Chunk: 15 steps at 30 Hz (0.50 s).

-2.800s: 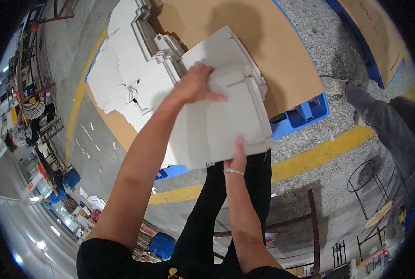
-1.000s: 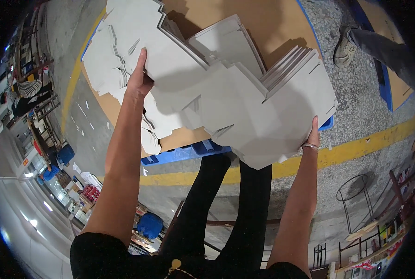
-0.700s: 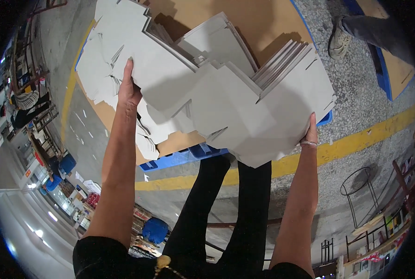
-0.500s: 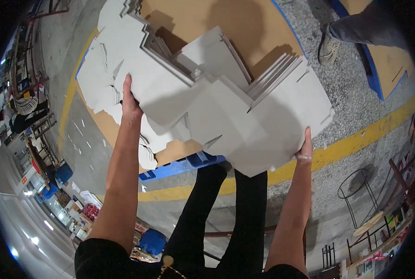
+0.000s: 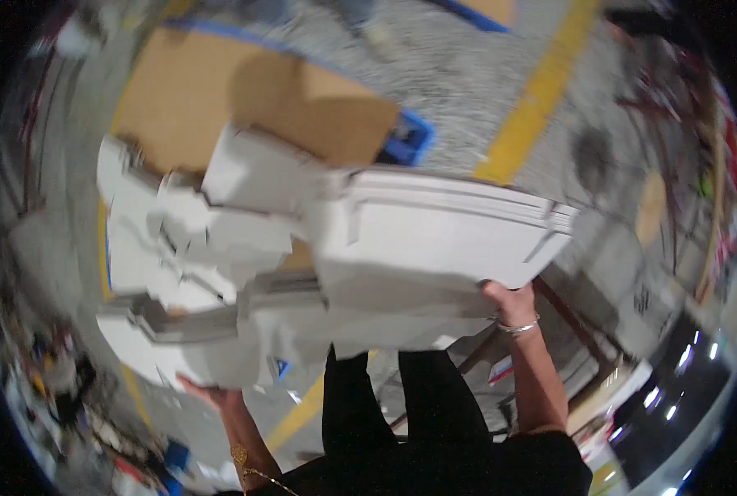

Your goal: Collecting cardboard templates from a pallet and stacking them on a work table.

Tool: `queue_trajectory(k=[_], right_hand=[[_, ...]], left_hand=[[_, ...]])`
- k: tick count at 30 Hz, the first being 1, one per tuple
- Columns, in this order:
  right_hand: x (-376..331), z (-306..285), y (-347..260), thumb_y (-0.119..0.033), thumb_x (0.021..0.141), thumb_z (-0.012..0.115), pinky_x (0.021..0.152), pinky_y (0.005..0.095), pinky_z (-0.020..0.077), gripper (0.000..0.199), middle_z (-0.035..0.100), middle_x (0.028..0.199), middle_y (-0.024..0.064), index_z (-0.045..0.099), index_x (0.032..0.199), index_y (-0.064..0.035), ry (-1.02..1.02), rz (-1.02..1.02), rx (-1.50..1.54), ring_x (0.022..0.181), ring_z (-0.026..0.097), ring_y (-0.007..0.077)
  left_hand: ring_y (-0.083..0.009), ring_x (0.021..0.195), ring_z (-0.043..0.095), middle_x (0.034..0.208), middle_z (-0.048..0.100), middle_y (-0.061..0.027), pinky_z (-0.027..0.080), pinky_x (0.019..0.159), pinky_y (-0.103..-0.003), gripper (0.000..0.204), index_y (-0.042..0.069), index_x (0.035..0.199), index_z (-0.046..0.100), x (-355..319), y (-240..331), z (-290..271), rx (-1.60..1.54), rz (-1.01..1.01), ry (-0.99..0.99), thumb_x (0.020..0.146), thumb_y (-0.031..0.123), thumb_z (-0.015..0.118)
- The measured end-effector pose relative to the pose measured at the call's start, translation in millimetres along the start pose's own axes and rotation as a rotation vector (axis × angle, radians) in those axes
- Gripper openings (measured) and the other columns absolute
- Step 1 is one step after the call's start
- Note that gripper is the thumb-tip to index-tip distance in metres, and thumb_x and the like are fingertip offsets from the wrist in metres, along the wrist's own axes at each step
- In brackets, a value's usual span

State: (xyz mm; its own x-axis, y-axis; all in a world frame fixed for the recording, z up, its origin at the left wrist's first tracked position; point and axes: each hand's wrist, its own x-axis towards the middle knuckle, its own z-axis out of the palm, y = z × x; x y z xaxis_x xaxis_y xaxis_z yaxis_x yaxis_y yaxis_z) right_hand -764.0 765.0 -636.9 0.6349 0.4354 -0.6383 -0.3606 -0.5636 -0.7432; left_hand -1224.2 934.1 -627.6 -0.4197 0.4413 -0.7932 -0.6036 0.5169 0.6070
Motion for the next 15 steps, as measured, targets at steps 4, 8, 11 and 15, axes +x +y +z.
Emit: queue_trajectory(k=[4,8,11,15], right_hand=[[-89.7,-31.0,-66.1,-0.018,0.065,0.074,0.072,0.0267,0.0453,0.045,0.059,0.092,0.0009,0.056,0.103,-0.0010,-0.023,-0.007,-0.160,0.081,0.055,0.0127],[-196.9,-102.4,-75.6,-0.023,0.060,0.076,0.076,0.0295,0.0467,0.057,0.060,0.093,0.0084,0.054,0.107,0.0017,0.183,-0.112,-0.430,0.083,0.058,0.0180],[-276.4,-142.3,-77.6,-0.038,0.063,0.076,0.075,0.0325,0.0463,0.059,0.059,0.091,0.0084,0.056,0.101,0.0011,0.165,-0.127,-0.143,0.081,0.057,0.0190],[-337.0,-148.1,-99.4,-0.038,0.066,0.073,0.079,0.0329,0.0437,0.060,0.058,0.098,0.0064,0.052,0.107,0.0006,0.230,-0.448,-0.389,0.089,0.055,0.0186]], left_hand=[[-0.0307,0.116,0.041,0.133,0.039,-0.0073,0.036,0.096,-0.046,0.078,0.011,0.131,0.036,-32.0,17.1,-48.4,-0.014,-0.042,-0.365,0.077,0.067,0.042],[-0.0305,0.120,0.037,0.134,0.037,-0.0077,0.031,0.099,-0.049,0.080,0.014,0.134,0.034,-43.3,10.0,-68.3,-0.082,-0.102,-0.440,0.075,0.069,0.042],[-0.0297,0.123,0.034,0.136,0.036,-0.0081,0.027,0.102,-0.049,0.078,0.015,0.135,0.032,-69.2,6.0,-61.7,-0.087,-0.121,-0.348,0.077,0.067,0.042],[-0.0295,0.121,0.038,0.134,0.039,-0.0077,0.031,0.100,-0.047,0.077,0.015,0.134,0.033,-78.6,-9.4,-50.5,-0.214,-0.201,-0.458,0.078,0.067,0.041]])
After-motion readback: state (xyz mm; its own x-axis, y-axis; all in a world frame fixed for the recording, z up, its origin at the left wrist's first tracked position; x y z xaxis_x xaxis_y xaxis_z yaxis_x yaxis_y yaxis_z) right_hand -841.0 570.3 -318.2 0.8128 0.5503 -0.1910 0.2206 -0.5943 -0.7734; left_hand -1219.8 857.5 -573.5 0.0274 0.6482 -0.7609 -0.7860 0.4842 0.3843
